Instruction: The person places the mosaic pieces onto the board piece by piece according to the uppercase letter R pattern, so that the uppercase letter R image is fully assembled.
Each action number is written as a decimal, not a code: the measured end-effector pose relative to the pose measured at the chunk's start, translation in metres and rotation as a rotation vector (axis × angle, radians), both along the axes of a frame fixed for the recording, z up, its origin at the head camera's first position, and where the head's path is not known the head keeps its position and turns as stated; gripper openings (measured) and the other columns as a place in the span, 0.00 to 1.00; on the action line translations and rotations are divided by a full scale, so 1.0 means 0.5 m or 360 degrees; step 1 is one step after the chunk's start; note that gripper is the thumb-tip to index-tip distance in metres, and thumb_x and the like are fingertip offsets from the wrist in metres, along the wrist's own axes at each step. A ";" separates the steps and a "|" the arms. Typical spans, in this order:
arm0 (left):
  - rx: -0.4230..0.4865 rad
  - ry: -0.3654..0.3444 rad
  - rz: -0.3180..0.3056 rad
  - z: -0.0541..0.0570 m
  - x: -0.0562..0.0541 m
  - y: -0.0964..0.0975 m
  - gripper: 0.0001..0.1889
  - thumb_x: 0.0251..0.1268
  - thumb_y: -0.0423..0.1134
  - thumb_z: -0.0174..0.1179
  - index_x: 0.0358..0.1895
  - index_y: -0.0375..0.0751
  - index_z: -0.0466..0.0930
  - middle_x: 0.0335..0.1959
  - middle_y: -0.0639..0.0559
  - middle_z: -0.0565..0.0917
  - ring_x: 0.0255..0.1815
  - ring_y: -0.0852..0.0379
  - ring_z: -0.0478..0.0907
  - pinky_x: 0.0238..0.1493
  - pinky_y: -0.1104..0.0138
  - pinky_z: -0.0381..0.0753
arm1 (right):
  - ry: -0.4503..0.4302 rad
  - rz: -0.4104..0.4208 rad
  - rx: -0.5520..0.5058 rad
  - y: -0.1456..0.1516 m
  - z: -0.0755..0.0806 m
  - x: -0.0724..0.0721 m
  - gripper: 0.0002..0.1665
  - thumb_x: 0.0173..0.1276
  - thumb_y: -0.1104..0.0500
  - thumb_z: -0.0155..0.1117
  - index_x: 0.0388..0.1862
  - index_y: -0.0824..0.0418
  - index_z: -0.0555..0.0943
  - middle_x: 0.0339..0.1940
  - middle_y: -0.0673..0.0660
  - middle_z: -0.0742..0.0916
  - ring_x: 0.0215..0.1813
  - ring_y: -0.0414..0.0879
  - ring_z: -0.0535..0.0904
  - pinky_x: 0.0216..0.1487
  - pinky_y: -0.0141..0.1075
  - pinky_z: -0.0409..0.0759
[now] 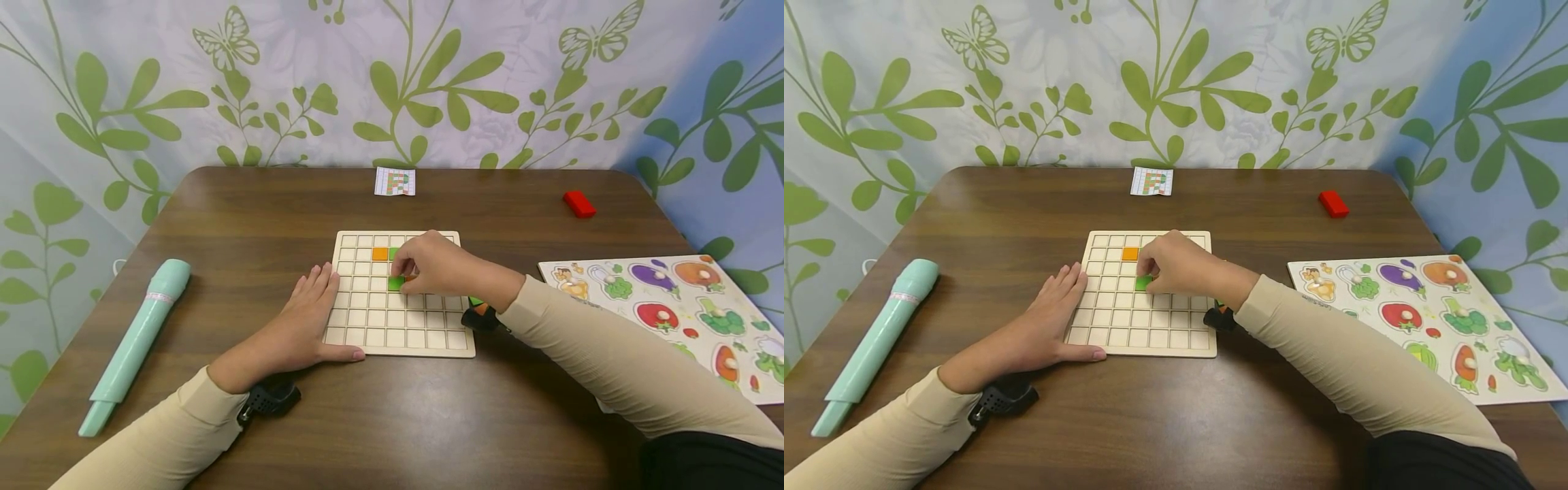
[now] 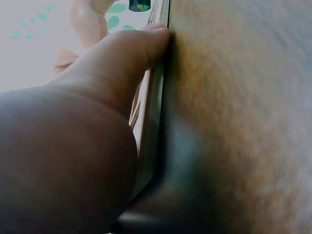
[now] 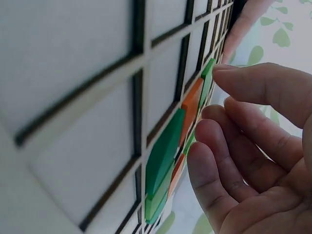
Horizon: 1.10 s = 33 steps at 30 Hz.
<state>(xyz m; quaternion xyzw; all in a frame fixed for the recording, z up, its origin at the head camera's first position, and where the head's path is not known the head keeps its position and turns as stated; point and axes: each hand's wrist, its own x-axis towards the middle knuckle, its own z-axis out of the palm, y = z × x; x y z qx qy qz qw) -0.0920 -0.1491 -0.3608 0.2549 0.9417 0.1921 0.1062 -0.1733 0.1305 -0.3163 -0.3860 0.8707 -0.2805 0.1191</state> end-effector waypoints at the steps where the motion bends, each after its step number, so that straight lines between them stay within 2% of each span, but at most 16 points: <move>1: -0.0001 0.0000 0.0001 0.000 0.000 0.000 0.71 0.56 0.76 0.68 0.82 0.21 0.44 0.84 0.27 0.40 0.84 0.33 0.34 0.80 0.43 0.37 | 0.0005 -0.0011 0.0006 0.002 0.002 0.000 0.09 0.60 0.68 0.81 0.39 0.61 0.89 0.37 0.50 0.89 0.42 0.44 0.85 0.47 0.36 0.83; 9: 0.0001 0.0008 -0.0003 0.002 0.002 0.001 0.71 0.56 0.76 0.69 0.82 0.21 0.44 0.84 0.27 0.40 0.84 0.32 0.34 0.80 0.42 0.37 | 0.0052 -0.0070 0.0058 0.024 0.015 0.000 0.05 0.66 0.64 0.76 0.40 0.60 0.89 0.38 0.49 0.89 0.44 0.48 0.83 0.48 0.39 0.82; 15: 0.0003 0.0012 -0.0007 0.001 0.002 0.000 0.71 0.56 0.76 0.69 0.82 0.22 0.44 0.84 0.27 0.40 0.84 0.33 0.34 0.80 0.43 0.37 | 0.0069 -0.0129 0.0081 0.060 0.021 -0.003 0.05 0.67 0.66 0.75 0.41 0.61 0.89 0.39 0.50 0.89 0.43 0.49 0.84 0.48 0.42 0.82; 25: 0.0013 0.0022 -0.0013 0.001 0.000 0.000 0.71 0.56 0.75 0.69 0.82 0.22 0.43 0.84 0.27 0.40 0.84 0.32 0.34 0.80 0.42 0.37 | 0.0028 -0.0240 0.0188 0.129 0.015 -0.022 0.07 0.67 0.67 0.73 0.43 0.60 0.89 0.39 0.50 0.87 0.42 0.48 0.80 0.47 0.43 0.82; 33: 0.0022 0.0016 -0.0016 0.000 0.000 0.001 0.71 0.56 0.75 0.70 0.82 0.22 0.43 0.84 0.28 0.39 0.84 0.33 0.34 0.80 0.42 0.37 | 0.0050 -0.0288 0.0254 0.185 0.006 -0.020 0.06 0.68 0.65 0.74 0.43 0.58 0.88 0.39 0.50 0.87 0.41 0.47 0.81 0.47 0.44 0.84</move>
